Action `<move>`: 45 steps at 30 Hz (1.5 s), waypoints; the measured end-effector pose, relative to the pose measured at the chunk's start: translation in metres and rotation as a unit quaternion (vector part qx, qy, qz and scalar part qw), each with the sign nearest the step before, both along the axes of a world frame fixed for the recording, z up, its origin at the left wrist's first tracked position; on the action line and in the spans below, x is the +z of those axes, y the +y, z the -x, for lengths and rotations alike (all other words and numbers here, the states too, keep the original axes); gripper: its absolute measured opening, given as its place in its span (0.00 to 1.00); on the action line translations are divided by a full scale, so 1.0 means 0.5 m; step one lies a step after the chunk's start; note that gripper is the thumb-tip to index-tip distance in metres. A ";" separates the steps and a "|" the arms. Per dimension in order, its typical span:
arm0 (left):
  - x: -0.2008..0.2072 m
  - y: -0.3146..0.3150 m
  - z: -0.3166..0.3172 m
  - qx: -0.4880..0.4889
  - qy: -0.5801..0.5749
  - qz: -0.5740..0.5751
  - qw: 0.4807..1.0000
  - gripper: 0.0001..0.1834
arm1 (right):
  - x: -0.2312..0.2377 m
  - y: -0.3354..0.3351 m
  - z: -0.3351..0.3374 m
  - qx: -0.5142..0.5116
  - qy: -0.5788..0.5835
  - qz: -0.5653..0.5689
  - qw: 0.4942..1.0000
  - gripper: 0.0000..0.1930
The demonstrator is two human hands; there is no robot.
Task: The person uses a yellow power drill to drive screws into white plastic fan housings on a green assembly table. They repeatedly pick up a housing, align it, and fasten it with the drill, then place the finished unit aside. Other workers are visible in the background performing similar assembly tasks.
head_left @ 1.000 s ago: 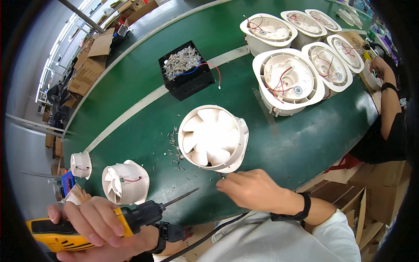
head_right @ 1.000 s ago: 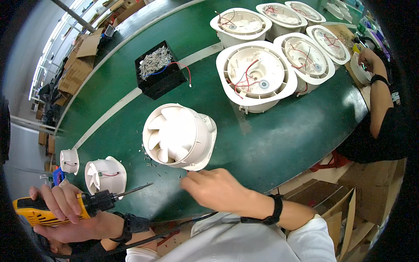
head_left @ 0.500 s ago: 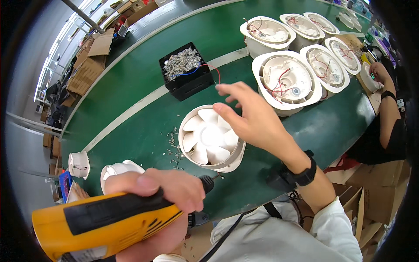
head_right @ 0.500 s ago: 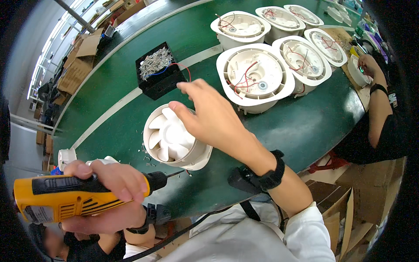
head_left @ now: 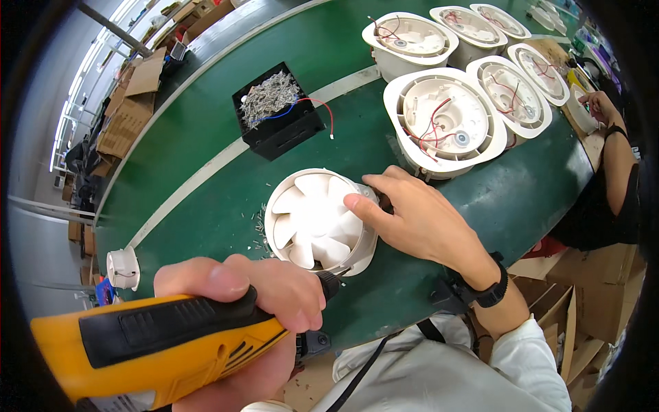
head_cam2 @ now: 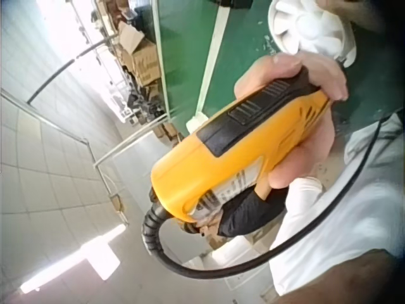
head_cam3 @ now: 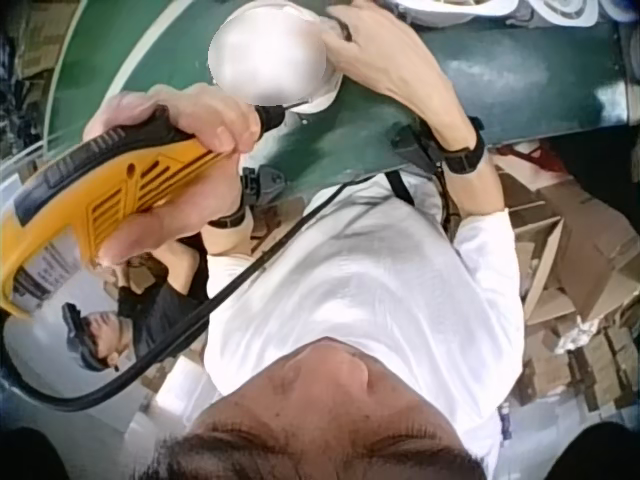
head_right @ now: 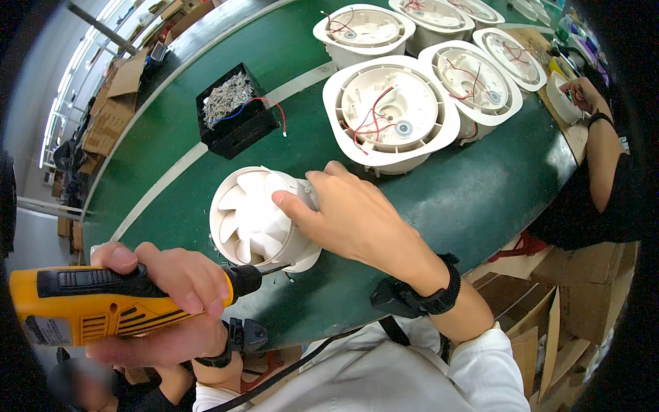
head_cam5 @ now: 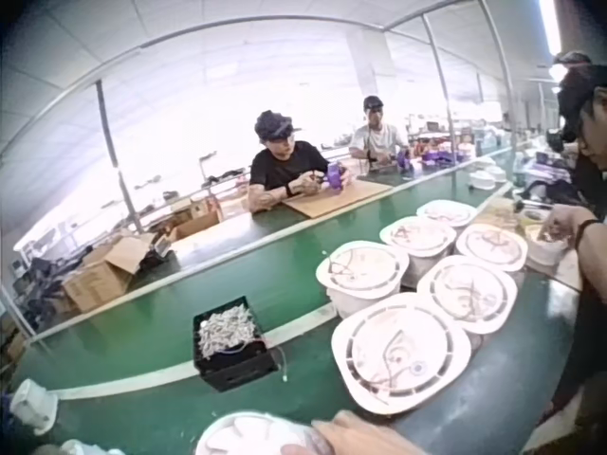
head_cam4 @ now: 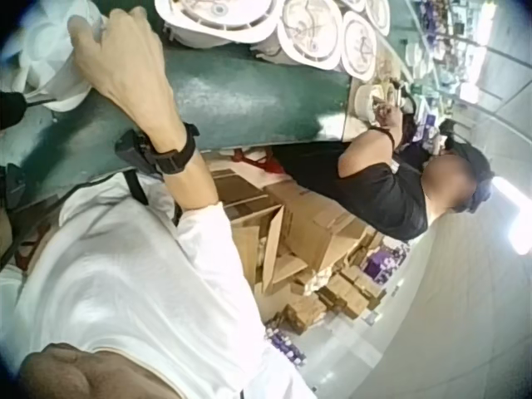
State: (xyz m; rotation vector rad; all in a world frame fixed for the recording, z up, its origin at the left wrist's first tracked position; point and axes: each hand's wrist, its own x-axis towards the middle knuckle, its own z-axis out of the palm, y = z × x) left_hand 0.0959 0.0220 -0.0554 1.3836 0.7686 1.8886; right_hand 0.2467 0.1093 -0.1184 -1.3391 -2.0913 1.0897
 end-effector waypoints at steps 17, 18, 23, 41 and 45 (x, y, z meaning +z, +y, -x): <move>0.008 0.015 0.002 -0.056 0.026 0.011 0.998 0.41 | -0.006 0.015 -0.009 -0.010 0.002 0.120 0.993 0.45; 0.015 0.008 0.007 -0.068 -0.001 0.000 0.998 0.43 | -0.005 0.016 -0.009 -0.013 -0.018 0.115 0.993 0.45; 0.084 -0.026 0.048 -0.062 -0.013 -0.076 0.995 0.43 | 0.016 0.043 -0.008 0.031 -0.057 0.250 0.966 0.42; 0.118 -0.080 0.160 0.121 0.017 -0.111 0.986 0.43 | 0.045 0.007 0.040 -0.057 0.143 0.142 0.978 0.44; 0.086 -0.079 0.187 0.164 -0.004 -0.100 0.981 0.42 | 0.075 -0.028 0.046 0.038 0.060 -0.234 0.970 0.37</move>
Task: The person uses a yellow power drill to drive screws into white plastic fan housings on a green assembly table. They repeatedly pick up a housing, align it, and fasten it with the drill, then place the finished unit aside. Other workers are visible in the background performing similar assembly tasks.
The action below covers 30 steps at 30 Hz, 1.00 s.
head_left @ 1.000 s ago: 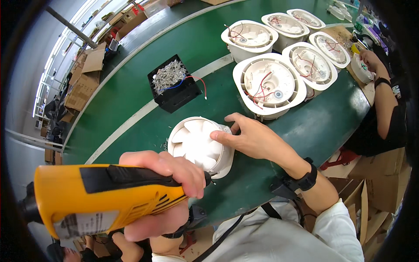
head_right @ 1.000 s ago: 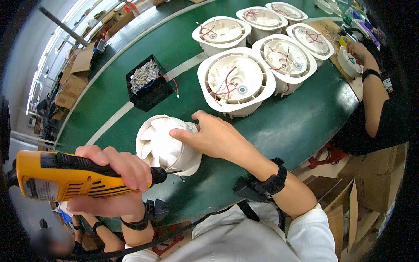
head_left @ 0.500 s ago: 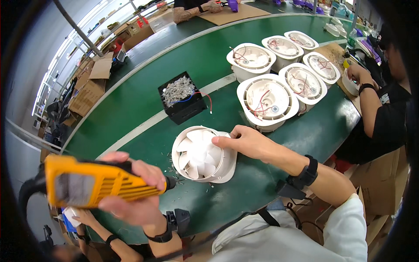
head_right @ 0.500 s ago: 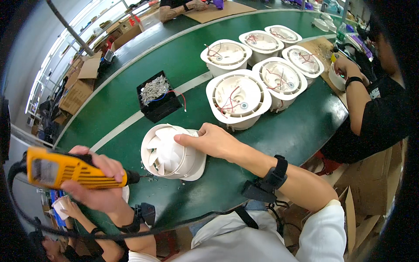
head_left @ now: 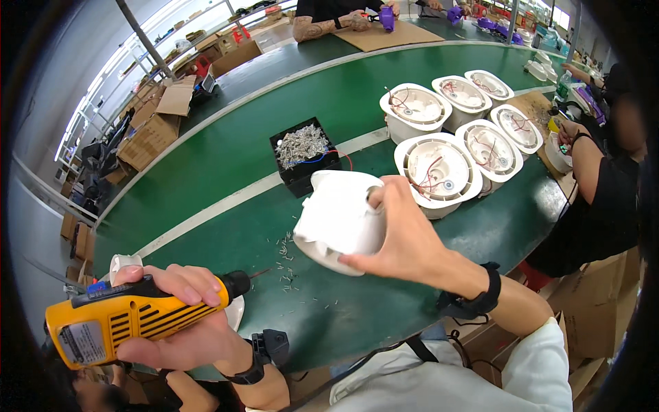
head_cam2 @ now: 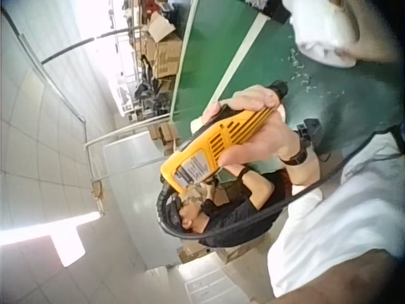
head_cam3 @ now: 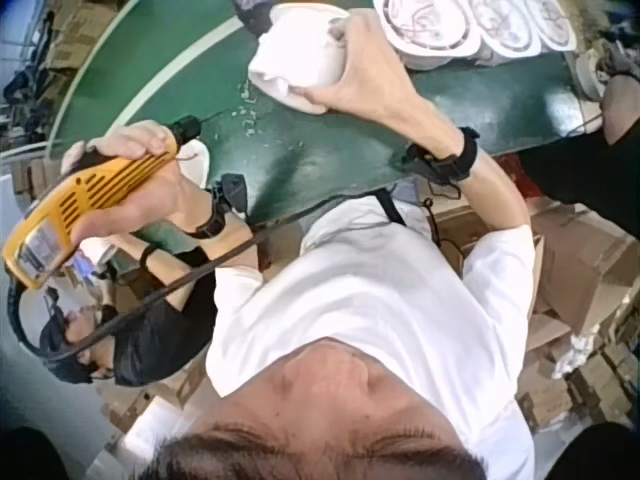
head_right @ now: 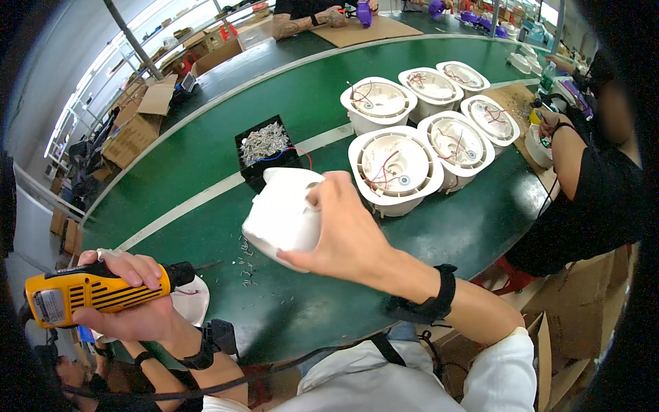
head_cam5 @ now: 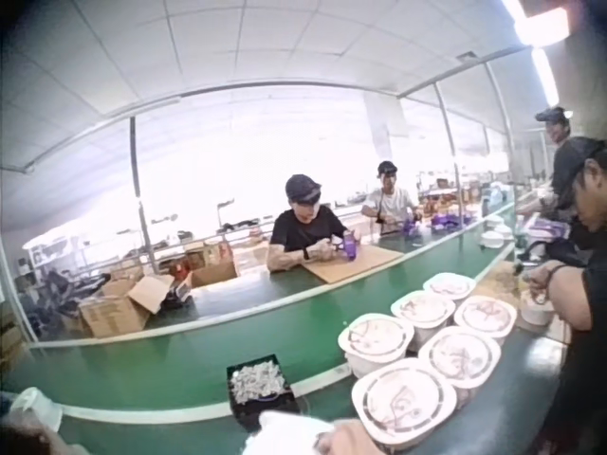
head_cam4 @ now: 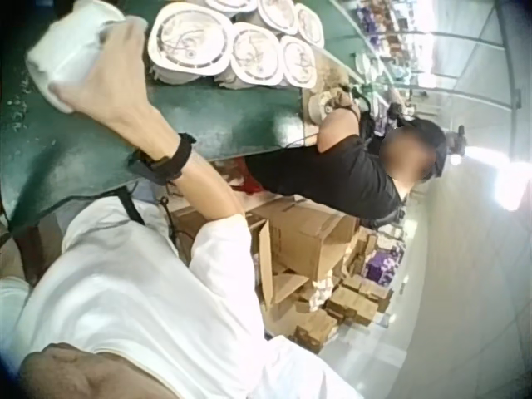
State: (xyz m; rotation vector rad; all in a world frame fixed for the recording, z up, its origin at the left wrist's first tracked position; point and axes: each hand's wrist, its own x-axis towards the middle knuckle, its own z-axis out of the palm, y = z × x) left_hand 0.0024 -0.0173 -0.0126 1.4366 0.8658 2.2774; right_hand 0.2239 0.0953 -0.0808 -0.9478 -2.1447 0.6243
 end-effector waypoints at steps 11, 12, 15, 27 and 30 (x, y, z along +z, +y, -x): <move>-0.088 0.045 0.021 0.016 -0.061 0.006 0.998 0.39 | -0.134 -0.042 -0.051 0.083 -0.239 -0.487 0.836 0.31; -0.096 0.048 0.022 0.014 -0.060 0.011 0.998 0.39 | -0.131 -0.030 -0.053 0.072 -0.264 -0.484 0.831 0.31; -0.108 0.049 0.025 -0.007 -0.065 0.011 0.998 0.39 | -0.110 -0.009 -0.051 0.063 -0.329 -0.459 0.823 0.31; -0.061 -0.119 0.023 0.046 -0.001 -0.028 0.999 0.45 | -0.014 -0.083 0.177 0.241 -0.027 -0.028 0.970 0.09; -0.048 -0.163 0.000 0.148 0.035 -0.018 0.988 0.38 | -0.045 -0.078 0.315 0.244 0.017 0.122 0.962 0.16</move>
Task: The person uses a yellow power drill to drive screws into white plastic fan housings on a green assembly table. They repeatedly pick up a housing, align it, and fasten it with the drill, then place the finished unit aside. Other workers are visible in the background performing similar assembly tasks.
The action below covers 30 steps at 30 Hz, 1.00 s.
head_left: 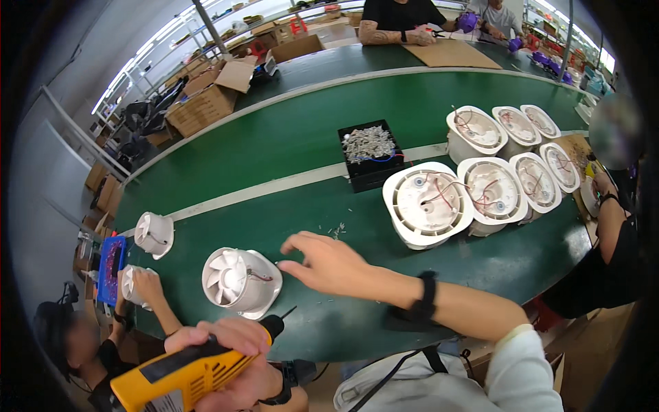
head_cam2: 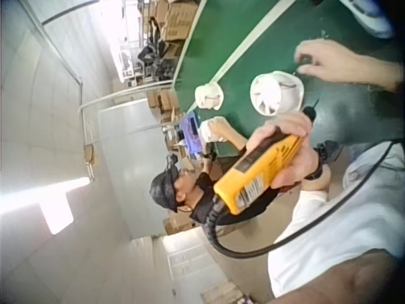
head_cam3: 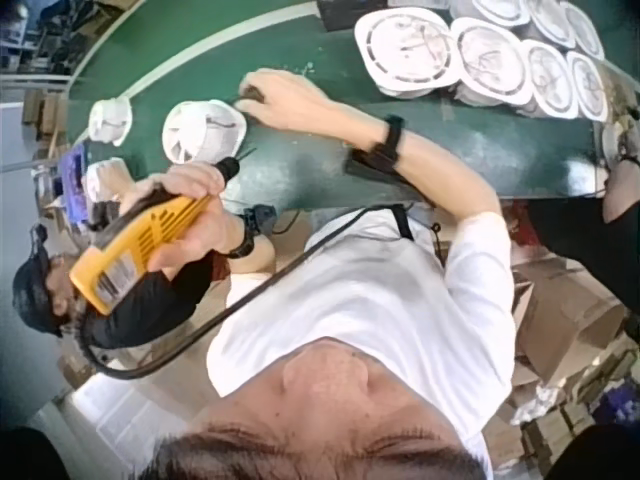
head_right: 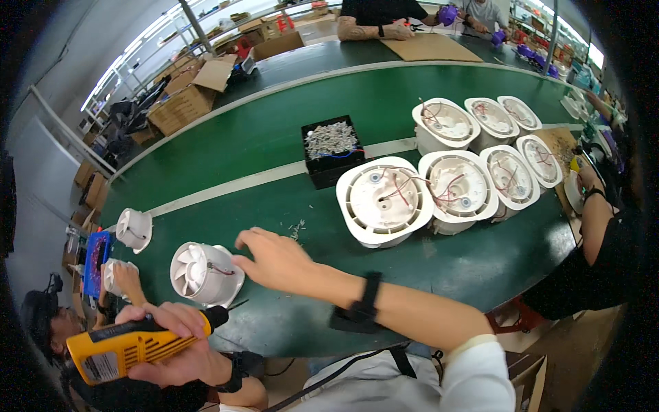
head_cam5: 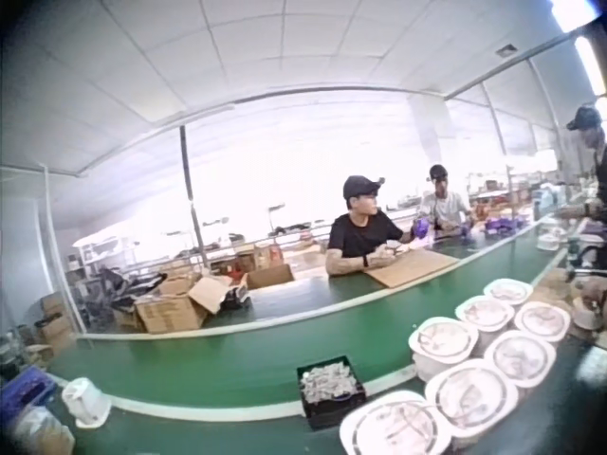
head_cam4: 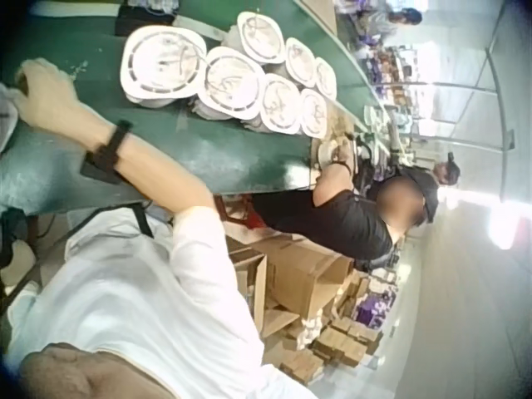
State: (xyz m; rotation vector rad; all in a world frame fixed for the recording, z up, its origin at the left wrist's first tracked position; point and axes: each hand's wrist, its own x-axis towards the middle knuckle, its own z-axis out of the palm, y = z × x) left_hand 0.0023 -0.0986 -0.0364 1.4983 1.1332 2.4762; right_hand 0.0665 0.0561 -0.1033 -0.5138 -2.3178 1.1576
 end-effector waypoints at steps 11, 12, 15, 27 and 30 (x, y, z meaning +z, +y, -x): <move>-0.005 -0.075 0.000 0.069 0.002 0.020 0.997 0.38 | -0.059 -0.054 0.228 0.014 -0.034 -0.026 0.999 0.13; 0.000 -0.072 -0.006 0.070 -0.005 0.014 0.997 0.38 | -0.056 -0.043 0.210 0.003 -0.028 -0.025 0.999 0.13; 0.006 -0.086 -0.004 0.054 0.016 0.013 0.998 0.38 | -0.007 -0.016 0.105 -0.015 -0.022 -0.027 0.999 0.14; 0.032 -0.004 -0.045 -0.120 0.022 0.026 0.992 0.37 | 0.043 -0.067 -0.421 -0.218 -0.170 0.014 0.961 0.17; 0.023 0.051 -0.076 -0.218 -0.037 0.033 0.975 0.36 | 0.008 -0.061 -0.419 -0.236 -0.102 -0.020 0.966 0.17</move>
